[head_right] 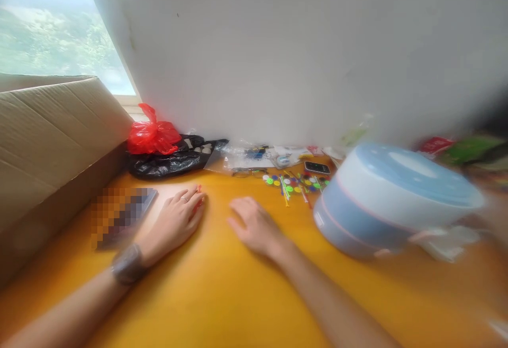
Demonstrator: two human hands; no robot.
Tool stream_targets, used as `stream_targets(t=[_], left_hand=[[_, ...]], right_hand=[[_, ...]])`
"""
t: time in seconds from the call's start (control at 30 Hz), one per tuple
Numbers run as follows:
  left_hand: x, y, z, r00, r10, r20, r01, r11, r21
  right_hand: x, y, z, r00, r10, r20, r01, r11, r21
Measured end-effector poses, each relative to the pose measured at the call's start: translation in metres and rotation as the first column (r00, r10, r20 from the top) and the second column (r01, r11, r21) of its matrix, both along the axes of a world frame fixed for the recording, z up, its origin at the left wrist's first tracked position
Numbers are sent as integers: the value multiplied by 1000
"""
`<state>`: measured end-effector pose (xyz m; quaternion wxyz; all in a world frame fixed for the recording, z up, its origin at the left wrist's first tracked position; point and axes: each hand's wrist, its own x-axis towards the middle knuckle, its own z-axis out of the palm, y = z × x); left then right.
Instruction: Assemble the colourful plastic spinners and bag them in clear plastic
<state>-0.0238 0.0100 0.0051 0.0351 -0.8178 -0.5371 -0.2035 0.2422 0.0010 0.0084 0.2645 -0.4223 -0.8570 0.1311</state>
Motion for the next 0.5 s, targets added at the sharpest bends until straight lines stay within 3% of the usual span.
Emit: stream_targets(t=[0.13, 0.23, 0.37, 0.5], left_hand=[[-1, 2, -5, 998, -6, 55, 5, 1000, 28], [0, 0, -3, 981, -137, 138, 126, 989, 81], [7, -10, 6, 906, -364, 217, 365, 930, 37], [15, -20, 13, 836, -487, 252, 526, 842, -119]], right_hand=[[20, 18, 0, 963, -264, 43, 261, 963, 74], [36, 31, -5, 909, -414, 53, 401, 902, 162], [52, 45, -15, 867, -492, 81, 459, 851, 256], [62, 53, -26, 870, -481, 112, 453, 867, 205]])
